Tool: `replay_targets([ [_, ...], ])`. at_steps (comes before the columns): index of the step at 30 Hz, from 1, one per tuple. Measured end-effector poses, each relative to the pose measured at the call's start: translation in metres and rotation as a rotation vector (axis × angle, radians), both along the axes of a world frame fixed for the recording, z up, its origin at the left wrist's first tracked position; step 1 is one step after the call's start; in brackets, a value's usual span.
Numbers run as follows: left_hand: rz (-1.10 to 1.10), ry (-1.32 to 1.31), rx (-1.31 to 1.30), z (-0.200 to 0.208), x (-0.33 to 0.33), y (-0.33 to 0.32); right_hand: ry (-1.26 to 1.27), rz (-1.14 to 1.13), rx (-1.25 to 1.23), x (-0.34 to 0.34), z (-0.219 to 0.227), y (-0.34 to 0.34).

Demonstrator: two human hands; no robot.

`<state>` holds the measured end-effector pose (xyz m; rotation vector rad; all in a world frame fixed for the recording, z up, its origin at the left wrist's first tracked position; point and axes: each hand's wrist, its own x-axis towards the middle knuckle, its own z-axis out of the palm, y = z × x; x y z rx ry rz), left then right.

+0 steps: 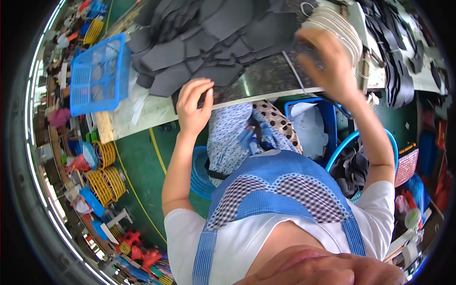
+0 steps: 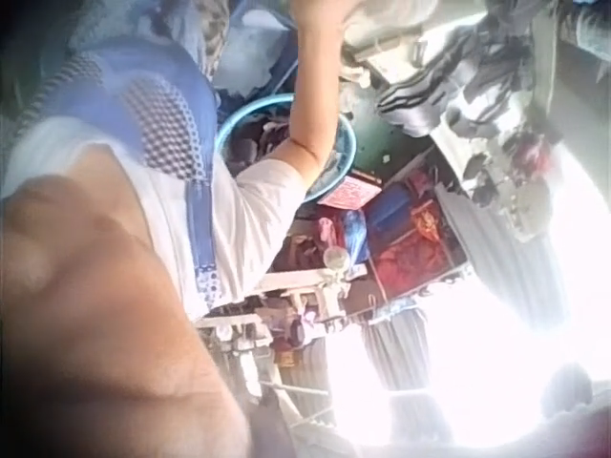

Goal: Sorting, stacking, and marking various shoe components on a workbench in a factory setting.

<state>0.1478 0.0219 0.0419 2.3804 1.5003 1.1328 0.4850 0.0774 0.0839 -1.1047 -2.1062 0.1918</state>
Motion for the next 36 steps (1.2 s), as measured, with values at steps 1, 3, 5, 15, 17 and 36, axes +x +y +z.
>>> replay_targets([
  [1,-0.017,0.098,0.007,0.0,-0.006,0.006,-0.047,0.087,0.018,-0.024,-0.004,-0.008],
  [3,-0.04,0.283,0.025,0.002,-0.006,0.027,-0.124,0.149,0.062,-0.052,-0.02,-0.014],
  [5,-0.04,0.438,-0.01,-0.002,-0.011,0.051,-0.165,0.088,0.069,-0.059,-0.035,-0.011],
  [15,0.2,0.348,0.22,-0.043,-0.005,0.138,-0.114,-0.396,-0.293,0.003,-0.065,-0.001],
  [17,0.212,0.357,0.236,-0.041,-0.001,0.143,-0.23,-0.437,-0.393,0.008,-0.054,0.01],
  [36,-0.099,0.122,0.148,-0.01,-0.012,0.123,0.574,-0.486,-0.38,0.048,0.079,0.222],
])
